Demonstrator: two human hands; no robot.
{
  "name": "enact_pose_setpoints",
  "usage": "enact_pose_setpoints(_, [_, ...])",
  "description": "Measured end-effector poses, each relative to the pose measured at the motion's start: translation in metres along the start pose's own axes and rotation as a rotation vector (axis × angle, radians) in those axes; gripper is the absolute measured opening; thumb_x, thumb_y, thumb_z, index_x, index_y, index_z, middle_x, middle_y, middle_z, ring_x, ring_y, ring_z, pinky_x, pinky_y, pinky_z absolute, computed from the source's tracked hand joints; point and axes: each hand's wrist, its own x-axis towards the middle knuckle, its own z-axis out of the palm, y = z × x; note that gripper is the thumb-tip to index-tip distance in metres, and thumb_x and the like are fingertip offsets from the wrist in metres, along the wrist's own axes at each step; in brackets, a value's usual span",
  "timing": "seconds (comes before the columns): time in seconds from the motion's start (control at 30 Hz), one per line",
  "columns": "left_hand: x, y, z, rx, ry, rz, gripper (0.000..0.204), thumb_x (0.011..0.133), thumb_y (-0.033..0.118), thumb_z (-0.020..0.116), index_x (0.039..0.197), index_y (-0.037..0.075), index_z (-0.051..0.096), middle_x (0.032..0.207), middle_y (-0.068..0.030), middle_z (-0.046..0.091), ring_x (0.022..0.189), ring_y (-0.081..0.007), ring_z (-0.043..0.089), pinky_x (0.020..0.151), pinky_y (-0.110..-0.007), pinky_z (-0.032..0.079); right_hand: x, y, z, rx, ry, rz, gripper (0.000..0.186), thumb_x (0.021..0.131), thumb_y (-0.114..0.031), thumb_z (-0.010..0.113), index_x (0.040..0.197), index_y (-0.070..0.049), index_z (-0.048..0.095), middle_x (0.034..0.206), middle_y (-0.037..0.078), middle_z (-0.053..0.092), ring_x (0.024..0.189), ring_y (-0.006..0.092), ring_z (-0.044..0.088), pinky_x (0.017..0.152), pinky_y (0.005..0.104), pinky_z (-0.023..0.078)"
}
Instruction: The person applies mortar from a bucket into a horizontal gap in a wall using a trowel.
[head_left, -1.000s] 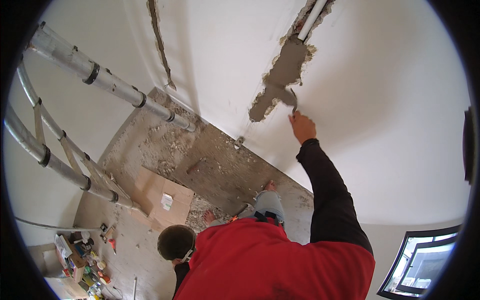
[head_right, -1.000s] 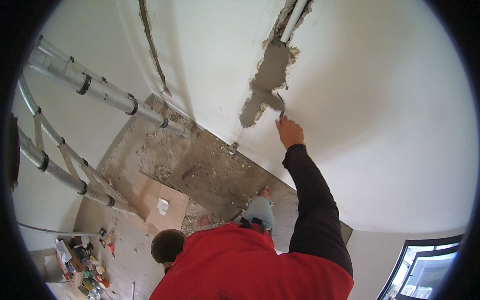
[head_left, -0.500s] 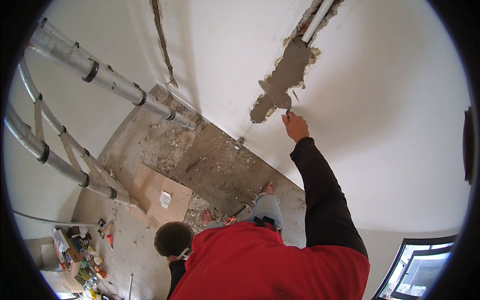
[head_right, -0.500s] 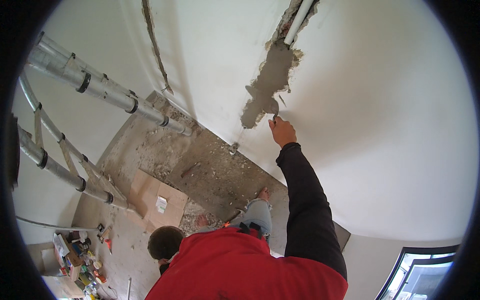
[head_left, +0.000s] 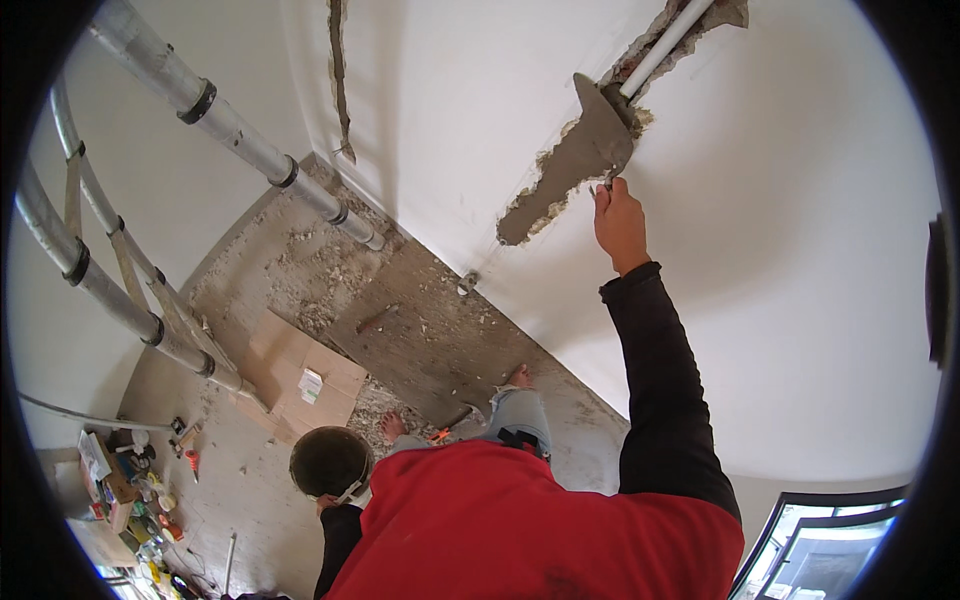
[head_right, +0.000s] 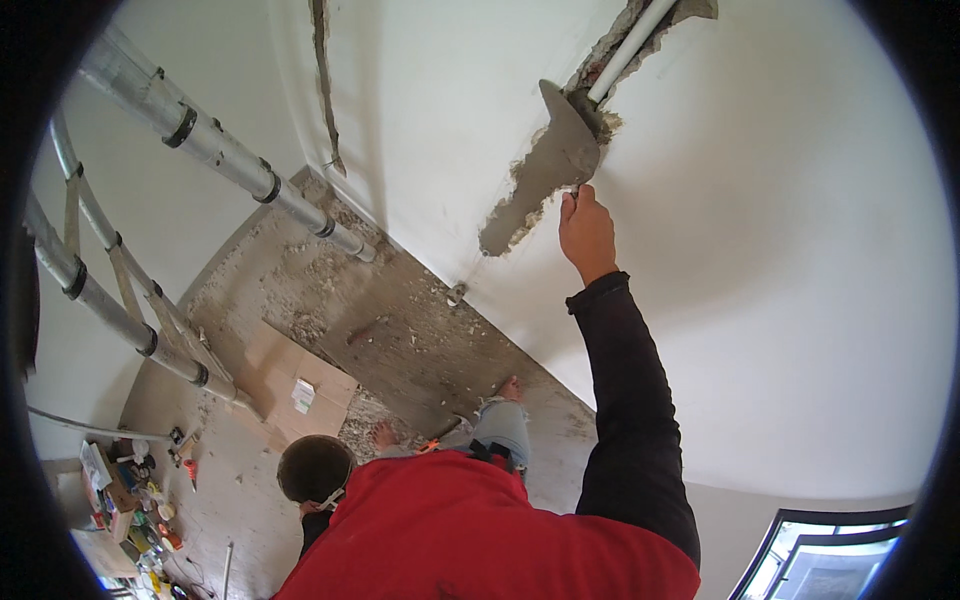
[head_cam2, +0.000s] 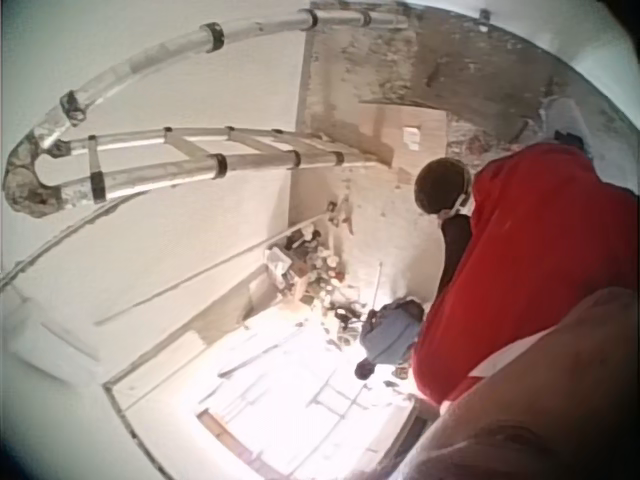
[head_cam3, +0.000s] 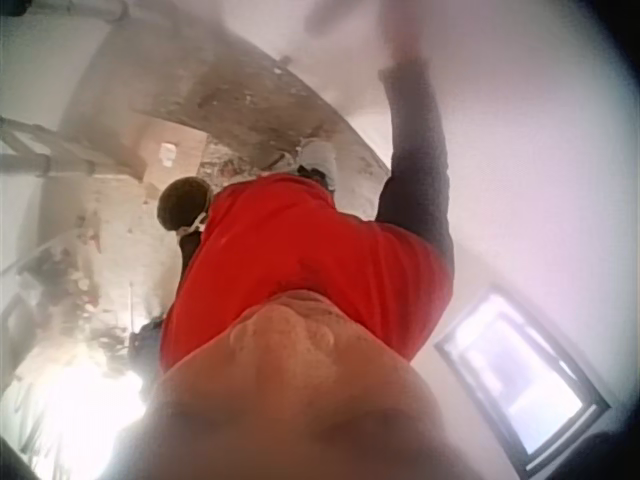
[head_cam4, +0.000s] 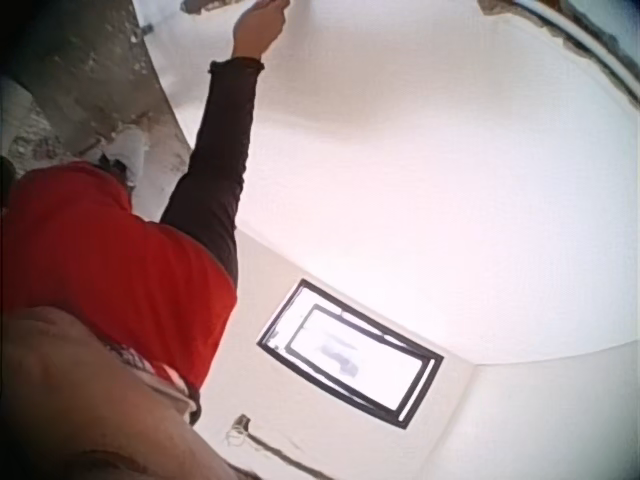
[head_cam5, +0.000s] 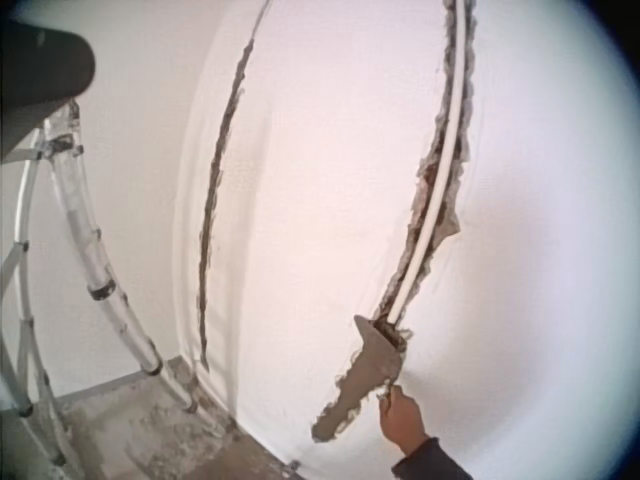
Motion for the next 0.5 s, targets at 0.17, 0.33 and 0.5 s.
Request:
enact_pose_setpoints(0.17, [-0.007, -0.006, 0.01, -0.295, 0.024, -0.2, 0.018, 0.074, 0.011, 0.058, 0.078, 0.006, 0.075, 0.079, -0.0109, 0.071, 0.073, -0.0264, 0.068, 0.069, -0.038, 0.055, -0.041, 0.028, 0.039, -0.263, -0.188, 0.057, 0.027, 0.098, -0.03, 0.053, 0.103, -0.004, 0.052, 0.081, 0.022, 0.067, 0.076, 0.0445, 0.066, 0.068, 0.0541, 0.053])
enact_pose_setpoints(0.33, [-0.021, -0.018, 0.018, -0.613, 0.11, -0.391, 0.015, 0.067, 0.006, 0.06, 0.074, 0.004, 0.074, 0.074, -0.011, 0.069, 0.069, -0.0273, 0.067, 0.067, -0.037, 0.054, -0.059, 0.035, 0.058, -0.302, -0.311, 0.033, 0.027, 0.098, -0.032, 0.052, 0.104, -0.005, 0.053, 0.084, 0.022, 0.068, 0.078, 0.043, 0.067, 0.069, 0.0532, 0.054])
enact_pose_setpoints(0.5, [-0.023, -0.032, 0.017, -0.482, 0.066, -0.301, 0.015, 0.067, 0.007, 0.061, 0.075, 0.003, 0.074, 0.075, -0.0111, 0.07, 0.07, -0.0268, 0.067, 0.067, -0.038, 0.054, -0.051, 0.01, 0.035, -0.3, -0.266, 0.099, 0.03, 0.097, -0.034, 0.053, 0.107, -0.006, 0.055, 0.087, 0.022, 0.068, 0.082, 0.0422, 0.068, 0.072, 0.053, 0.054])
